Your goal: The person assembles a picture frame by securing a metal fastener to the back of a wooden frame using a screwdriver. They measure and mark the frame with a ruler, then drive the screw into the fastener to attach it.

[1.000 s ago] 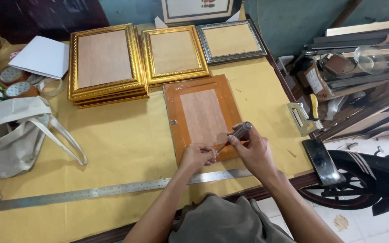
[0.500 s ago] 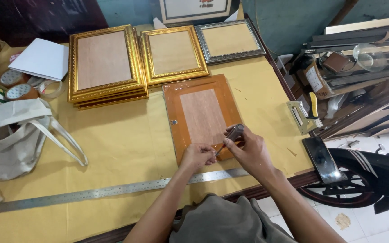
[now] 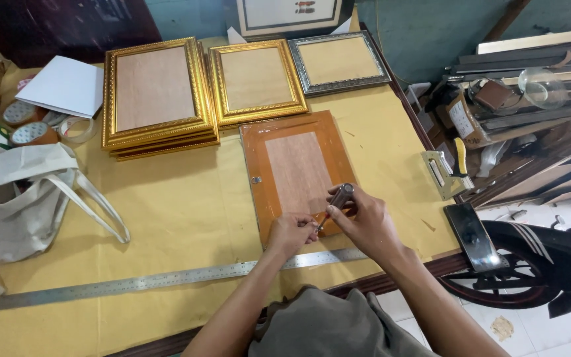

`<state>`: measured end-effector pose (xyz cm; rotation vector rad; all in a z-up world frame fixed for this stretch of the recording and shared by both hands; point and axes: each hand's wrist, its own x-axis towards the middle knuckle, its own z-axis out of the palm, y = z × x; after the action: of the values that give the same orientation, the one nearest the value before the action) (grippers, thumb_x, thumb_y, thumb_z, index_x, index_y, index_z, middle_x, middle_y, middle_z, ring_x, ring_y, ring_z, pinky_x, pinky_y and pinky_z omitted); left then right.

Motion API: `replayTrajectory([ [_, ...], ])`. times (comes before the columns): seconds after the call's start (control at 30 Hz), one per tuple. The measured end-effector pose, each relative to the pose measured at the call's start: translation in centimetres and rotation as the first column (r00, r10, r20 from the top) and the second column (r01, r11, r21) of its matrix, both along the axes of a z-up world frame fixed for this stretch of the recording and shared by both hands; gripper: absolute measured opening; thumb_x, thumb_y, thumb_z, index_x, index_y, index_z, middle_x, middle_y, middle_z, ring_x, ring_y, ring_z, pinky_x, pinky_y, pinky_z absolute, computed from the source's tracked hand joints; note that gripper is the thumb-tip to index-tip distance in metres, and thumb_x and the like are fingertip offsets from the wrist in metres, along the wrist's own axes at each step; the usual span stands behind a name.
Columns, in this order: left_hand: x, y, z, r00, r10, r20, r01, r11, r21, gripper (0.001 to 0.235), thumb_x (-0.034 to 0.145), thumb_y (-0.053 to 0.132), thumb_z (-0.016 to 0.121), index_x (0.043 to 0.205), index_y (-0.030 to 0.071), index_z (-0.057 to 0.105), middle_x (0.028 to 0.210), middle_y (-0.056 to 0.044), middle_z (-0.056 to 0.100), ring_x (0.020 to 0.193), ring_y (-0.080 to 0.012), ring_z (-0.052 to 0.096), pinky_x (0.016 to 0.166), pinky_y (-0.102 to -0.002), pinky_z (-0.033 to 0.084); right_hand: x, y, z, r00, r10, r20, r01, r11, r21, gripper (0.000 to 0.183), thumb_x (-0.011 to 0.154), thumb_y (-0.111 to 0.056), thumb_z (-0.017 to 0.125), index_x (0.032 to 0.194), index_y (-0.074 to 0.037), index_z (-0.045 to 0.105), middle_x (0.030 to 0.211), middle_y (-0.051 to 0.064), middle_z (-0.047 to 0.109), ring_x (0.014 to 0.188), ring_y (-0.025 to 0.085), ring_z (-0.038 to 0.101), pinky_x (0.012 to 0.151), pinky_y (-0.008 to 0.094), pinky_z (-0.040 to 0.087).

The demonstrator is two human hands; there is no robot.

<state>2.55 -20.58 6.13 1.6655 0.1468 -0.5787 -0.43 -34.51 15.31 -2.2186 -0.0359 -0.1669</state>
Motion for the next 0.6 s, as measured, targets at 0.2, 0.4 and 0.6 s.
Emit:
replayTrajectory([
  [0.2, 0.1, 0.0, -0.3, 1.0, -0.005, 0.007, 0.005, 1.0, 0.013, 0.012, 0.074, 0.006, 0.06, 0.082, 0.002, 0.068, 0.056, -0.011, 0.063, 0.044, -0.0088, 0.059, 0.044, -0.013, 0.05, 0.1, 0.1, 0.0, 1.0, 0.004, -0.003, -0.004, 1.0, -0.014, 0.025, 0.073, -0.016, 0.068, 0.095, -0.008, 0.061, 0.077, 0.014, 0.068, 0.077, 0.028, 0.067, 0.065, 0.034, 0.055],
  [0.4, 0.3, -0.3, -0.9, 1.0, -0.008, -0.004, 0.008, 0.998, 0.065, 0.013, 0.073, 0.004, 0.06, 0.083, 0.004, 0.069, 0.055, -0.009, 0.063, 0.044, -0.0079, 0.06, 0.043, -0.012, 0.049, 0.1, 0.1, 0.2, 1.0, 0.007, -0.013, -0.007, 1.0, 0.003, 0.024, 0.072, -0.013, 0.068, 0.095, -0.007, 0.06, 0.078, 0.015, 0.068, 0.078, 0.029, 0.066, 0.065, 0.034, 0.056],
  [0.6, 0.1, -0.2, -0.6, 1.0, 0.016, -0.018, -0.016, 0.999, 0.036, 0.015, 0.073, 0.001, 0.06, 0.085, 0.001, 0.068, 0.058, -0.013, 0.064, 0.046, -0.0105, 0.061, 0.044, -0.014, 0.05, -0.1, 0.7, 0.7, 0.999, 0.03, -0.023, -0.031, 0.999, -0.033, 0.021, 0.073, -0.013, 0.067, 0.09, -0.004, 0.061, 0.077, 0.018, 0.067, 0.078, 0.031, 0.066, 0.065, 0.036, 0.056],
])
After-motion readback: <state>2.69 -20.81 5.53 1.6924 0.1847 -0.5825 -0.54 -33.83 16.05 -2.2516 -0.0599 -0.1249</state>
